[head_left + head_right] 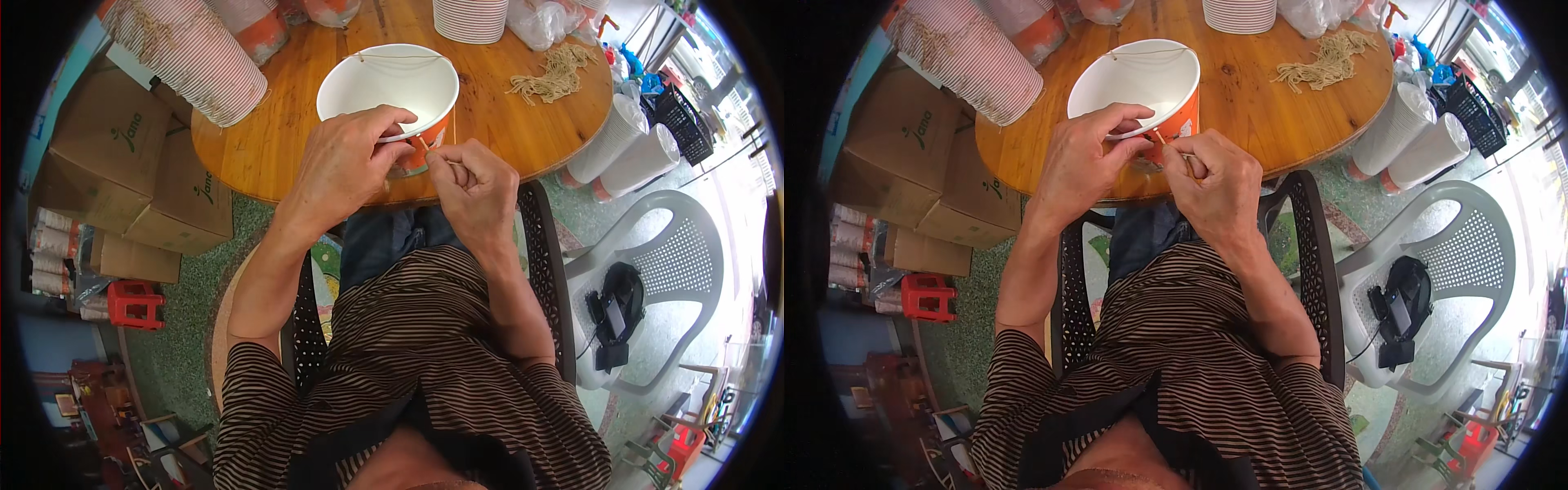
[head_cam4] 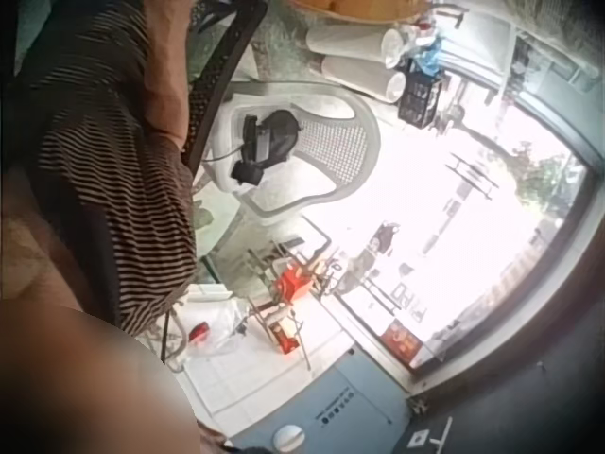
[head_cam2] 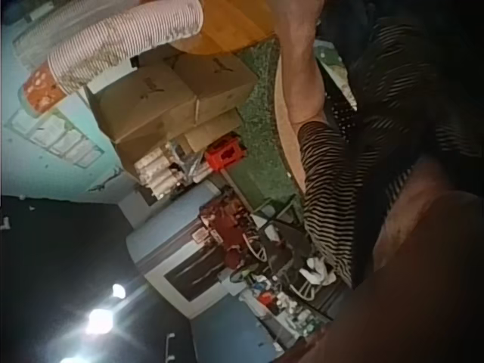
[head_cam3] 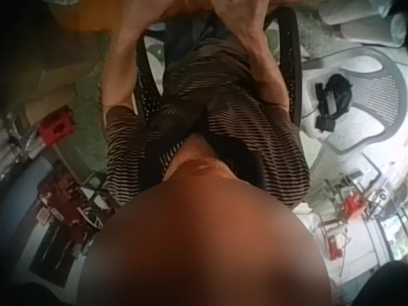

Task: Tying string around the top rim of paper bowls.

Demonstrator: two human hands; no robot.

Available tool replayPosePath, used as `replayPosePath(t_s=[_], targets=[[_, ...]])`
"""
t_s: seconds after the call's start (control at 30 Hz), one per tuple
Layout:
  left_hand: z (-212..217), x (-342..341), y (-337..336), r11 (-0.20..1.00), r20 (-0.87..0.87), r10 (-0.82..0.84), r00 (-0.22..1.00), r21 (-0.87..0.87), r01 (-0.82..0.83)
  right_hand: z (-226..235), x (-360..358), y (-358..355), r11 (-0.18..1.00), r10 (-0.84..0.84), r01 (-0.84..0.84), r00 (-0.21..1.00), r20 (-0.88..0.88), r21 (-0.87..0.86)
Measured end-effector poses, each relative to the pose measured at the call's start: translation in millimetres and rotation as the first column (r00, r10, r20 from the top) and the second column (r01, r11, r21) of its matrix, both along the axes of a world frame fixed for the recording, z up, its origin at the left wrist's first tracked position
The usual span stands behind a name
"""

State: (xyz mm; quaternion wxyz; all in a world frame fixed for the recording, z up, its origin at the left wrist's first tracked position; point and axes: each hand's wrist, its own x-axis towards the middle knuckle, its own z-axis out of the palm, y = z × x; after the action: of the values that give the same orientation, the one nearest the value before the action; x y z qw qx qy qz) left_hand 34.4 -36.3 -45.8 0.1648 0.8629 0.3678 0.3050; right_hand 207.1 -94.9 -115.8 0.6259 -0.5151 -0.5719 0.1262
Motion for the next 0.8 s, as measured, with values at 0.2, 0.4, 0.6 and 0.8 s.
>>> replayPosePath(t_s=[0.2,0.4,0.6,0.8], targets=[[-0.1,-0.2,1.1,1.0,-0.009,-0.001,1.0,0.015,0.001,-0.4,-1.3,2.5,1.0,0.006,-0.006,1.0,-0.005,-0.004],[-0.8,-1.0,0.8,1.0,-0.013,0.003,1.0,0.007,-0.002,1.7,-1.5,2.7,1.0,0.005,-0.006,1.0,-0.006,-0.015],[-0.2,0.0,0.7,1.0,-0.013,-0.004,1.0,0.001,0.004,2.5,-2.1,4.0,1.0,0.012,-0.012,1.0,-0.011,-0.001],[-2.5,-1.9,2.4,1.0,0.004,-0.021,1.0,0.01,0.021,4.0,-3.0,5.7,1.0,0.018,-0.018,1.0,-0.018,-0.009]])
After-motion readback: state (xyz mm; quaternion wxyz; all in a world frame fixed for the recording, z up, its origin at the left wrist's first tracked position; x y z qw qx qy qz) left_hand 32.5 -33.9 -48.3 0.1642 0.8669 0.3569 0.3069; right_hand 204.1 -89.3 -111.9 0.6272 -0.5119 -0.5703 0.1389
